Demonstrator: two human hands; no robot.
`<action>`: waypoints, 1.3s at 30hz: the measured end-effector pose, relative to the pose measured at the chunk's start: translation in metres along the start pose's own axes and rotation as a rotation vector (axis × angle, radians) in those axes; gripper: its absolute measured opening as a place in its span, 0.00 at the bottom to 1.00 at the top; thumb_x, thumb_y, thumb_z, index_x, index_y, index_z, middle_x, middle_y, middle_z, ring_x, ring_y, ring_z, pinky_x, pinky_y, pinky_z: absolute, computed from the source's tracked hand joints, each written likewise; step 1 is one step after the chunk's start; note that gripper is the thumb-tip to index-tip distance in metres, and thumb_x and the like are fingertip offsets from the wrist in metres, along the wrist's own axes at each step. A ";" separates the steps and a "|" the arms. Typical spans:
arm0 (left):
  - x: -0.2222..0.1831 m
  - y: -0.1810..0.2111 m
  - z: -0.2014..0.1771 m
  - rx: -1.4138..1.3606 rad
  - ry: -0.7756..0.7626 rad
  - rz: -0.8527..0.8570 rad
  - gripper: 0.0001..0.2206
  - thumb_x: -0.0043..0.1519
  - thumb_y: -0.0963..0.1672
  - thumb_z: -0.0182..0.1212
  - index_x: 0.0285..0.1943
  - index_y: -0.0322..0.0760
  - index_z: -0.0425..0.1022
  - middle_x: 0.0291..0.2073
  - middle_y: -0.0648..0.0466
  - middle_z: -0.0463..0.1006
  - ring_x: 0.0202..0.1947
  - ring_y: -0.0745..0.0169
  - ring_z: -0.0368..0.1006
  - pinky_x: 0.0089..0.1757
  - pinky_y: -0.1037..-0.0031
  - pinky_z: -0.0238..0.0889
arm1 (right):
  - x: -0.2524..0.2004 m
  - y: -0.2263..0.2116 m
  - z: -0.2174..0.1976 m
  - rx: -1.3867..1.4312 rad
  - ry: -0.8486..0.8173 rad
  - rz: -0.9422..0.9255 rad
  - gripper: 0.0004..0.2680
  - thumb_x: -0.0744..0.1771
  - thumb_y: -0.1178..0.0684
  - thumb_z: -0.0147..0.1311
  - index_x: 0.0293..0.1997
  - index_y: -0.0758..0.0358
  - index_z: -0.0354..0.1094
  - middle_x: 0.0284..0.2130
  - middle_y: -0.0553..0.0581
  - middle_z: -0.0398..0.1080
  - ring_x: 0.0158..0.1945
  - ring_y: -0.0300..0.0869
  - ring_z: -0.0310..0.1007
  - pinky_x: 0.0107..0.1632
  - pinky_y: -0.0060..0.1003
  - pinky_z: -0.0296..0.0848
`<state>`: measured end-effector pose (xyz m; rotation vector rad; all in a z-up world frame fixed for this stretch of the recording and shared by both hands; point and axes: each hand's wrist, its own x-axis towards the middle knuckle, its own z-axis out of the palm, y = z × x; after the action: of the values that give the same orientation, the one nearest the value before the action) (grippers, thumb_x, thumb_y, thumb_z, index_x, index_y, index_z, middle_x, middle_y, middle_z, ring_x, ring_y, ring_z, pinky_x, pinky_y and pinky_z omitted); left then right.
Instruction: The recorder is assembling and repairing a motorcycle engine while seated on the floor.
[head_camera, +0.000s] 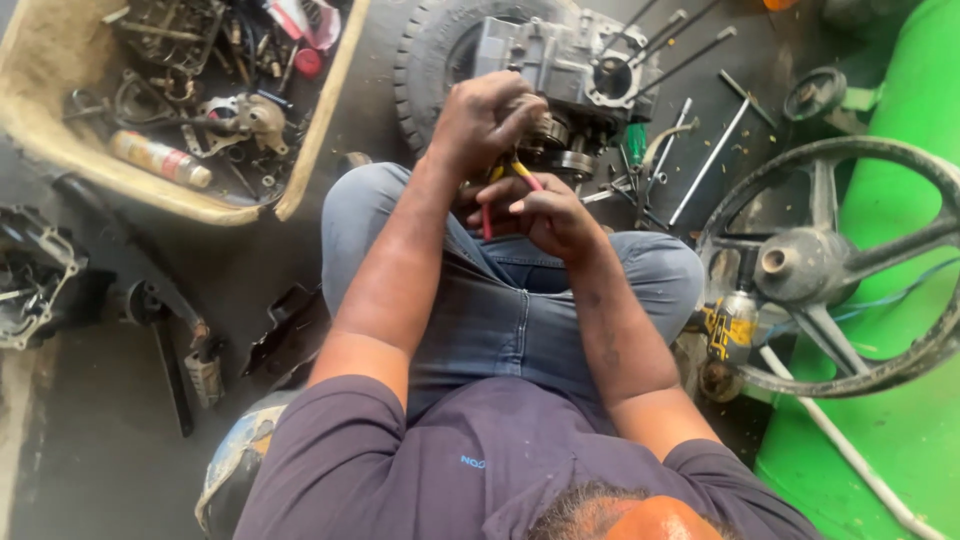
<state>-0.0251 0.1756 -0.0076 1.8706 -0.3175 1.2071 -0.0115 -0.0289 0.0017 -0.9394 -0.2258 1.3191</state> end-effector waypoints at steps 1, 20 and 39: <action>-0.008 -0.010 -0.001 0.019 -0.098 -0.206 0.16 0.73 0.52 0.57 0.43 0.37 0.76 0.33 0.48 0.79 0.33 0.50 0.77 0.36 0.61 0.70 | 0.004 -0.001 -0.002 -0.026 -0.018 0.021 0.16 0.64 0.60 0.53 0.57 0.78 0.69 0.55 0.71 0.72 0.54 0.55 0.77 0.60 0.50 0.76; -0.034 -0.074 -0.014 1.076 0.326 -0.851 0.24 0.59 0.53 0.65 0.58 0.35 0.76 0.47 0.42 0.80 0.54 0.32 0.72 0.49 0.40 0.63 | -0.038 0.002 0.005 -0.083 0.086 -0.275 0.16 0.67 0.59 0.51 0.60 0.77 0.69 0.66 0.73 0.65 0.60 0.59 0.75 0.63 0.54 0.73; -0.040 -0.066 0.023 0.574 -0.137 -0.716 0.08 0.61 0.48 0.70 0.41 0.44 0.76 0.42 0.57 0.77 0.50 0.55 0.71 0.49 0.63 0.68 | -0.025 0.020 -0.030 0.317 0.142 -0.428 0.22 0.67 0.58 0.41 0.71 0.74 0.59 0.71 0.71 0.58 0.67 0.58 0.69 0.70 0.55 0.69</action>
<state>0.0096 0.1876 -0.0788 2.2581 0.6534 0.7030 -0.0139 -0.0657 -0.0219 -0.6649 -0.0954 0.8584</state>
